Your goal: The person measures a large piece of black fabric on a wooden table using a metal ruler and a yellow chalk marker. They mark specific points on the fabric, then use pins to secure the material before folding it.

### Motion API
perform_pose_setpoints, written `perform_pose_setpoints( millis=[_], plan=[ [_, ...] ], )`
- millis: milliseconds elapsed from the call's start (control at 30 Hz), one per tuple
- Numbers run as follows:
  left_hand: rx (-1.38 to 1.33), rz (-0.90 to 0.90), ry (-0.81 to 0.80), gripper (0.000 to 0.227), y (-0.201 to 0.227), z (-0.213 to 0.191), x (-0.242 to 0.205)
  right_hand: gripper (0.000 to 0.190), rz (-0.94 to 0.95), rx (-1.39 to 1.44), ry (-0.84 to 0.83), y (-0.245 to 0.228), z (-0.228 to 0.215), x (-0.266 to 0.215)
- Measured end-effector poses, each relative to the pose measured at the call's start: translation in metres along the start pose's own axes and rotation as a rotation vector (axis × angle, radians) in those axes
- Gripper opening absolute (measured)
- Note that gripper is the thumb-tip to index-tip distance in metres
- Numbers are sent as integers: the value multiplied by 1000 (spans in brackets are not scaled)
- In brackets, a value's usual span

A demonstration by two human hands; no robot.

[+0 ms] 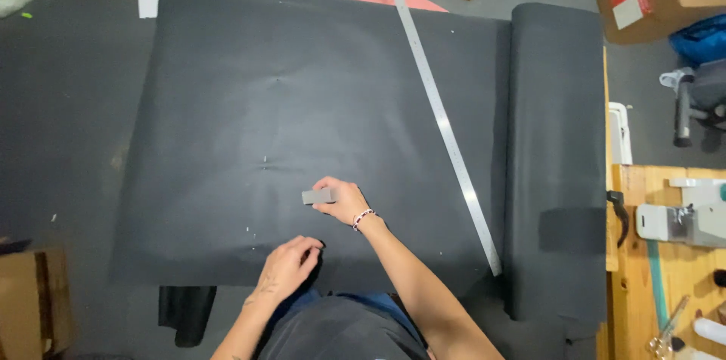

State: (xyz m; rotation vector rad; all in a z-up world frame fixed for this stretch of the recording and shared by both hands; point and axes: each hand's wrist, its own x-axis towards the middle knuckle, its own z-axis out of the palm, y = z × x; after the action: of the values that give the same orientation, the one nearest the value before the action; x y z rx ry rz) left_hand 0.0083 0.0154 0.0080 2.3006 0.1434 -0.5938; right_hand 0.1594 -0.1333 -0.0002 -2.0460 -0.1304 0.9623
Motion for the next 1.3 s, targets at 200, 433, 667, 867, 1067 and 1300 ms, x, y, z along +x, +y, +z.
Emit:
perform_pose_setpoints(
  millis=[200,433,667,867,1067,1300],
  plan=[
    [22,-31,59,25,-14,-24,24,45,-108,-97,124,77,-25,-10],
    [322,56,400,21,-78,-54,74,34,270,-217,738,149,-104,-78],
    [260,-37,330,29,-68,-63,108,58,550,-191,864,203,-151,-104],
    [291,47,232,30,-27,-41,146,44,490,-106,636,207,-151,-97],
    [147,120,125,29,47,-34,162,32,144,-61,624,225,-116,-88],
    [198,287,161,44,117,-31,160,29,127,83,446,255,-114,-123]
  ],
)
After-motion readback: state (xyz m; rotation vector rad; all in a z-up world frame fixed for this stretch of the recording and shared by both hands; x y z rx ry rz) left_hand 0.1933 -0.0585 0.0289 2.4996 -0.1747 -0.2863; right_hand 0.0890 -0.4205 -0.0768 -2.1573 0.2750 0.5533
